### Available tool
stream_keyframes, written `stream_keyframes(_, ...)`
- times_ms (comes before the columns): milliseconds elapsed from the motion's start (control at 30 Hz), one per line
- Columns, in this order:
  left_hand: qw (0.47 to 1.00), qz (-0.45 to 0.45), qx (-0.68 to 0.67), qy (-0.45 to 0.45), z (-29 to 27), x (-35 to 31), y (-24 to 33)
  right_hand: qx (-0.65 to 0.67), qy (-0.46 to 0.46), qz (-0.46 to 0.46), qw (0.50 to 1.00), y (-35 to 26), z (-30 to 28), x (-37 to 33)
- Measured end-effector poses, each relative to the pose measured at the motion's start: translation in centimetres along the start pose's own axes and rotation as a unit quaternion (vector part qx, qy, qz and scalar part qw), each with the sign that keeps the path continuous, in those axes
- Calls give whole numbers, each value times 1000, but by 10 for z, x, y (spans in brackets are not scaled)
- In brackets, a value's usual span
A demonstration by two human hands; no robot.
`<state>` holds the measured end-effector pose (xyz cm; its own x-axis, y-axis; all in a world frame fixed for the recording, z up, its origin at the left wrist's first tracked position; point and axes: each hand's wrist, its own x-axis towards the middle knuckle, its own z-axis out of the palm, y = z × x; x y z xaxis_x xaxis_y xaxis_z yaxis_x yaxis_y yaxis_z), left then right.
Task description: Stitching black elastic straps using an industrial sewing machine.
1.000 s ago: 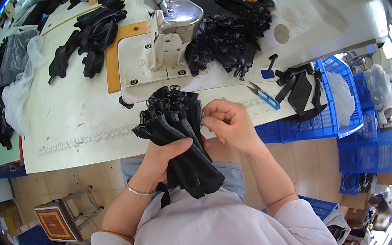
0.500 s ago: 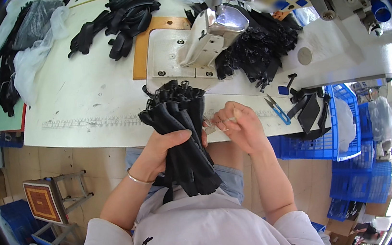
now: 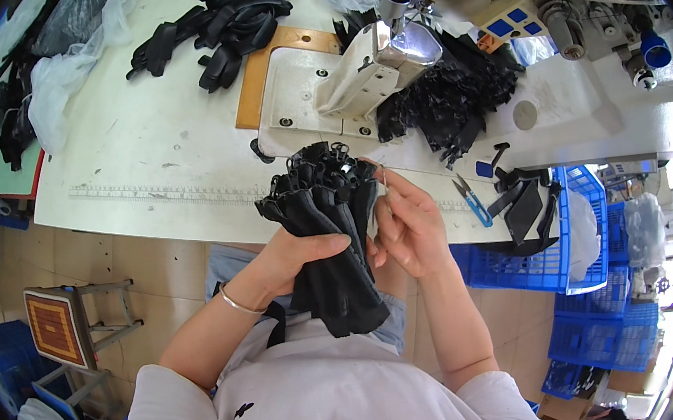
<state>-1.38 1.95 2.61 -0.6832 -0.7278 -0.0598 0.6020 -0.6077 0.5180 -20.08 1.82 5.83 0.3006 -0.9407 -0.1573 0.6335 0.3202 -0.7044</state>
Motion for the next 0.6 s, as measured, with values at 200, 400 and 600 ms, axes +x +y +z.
stream_keyframes(200, 968, 1, 236, 86, 4, -4, 10, -145, -16, 116, 982, -19, -25, -5)
stream_keyframes(400, 760, 80, 645, -10, 34, 11, 37, -230, -65, 100, 966, -80, -3, -31)
stream_keyframes(600, 638, 136, 758, -8, 37, 35, 16, -744, -170, -44, 645, -58, 70, -72)
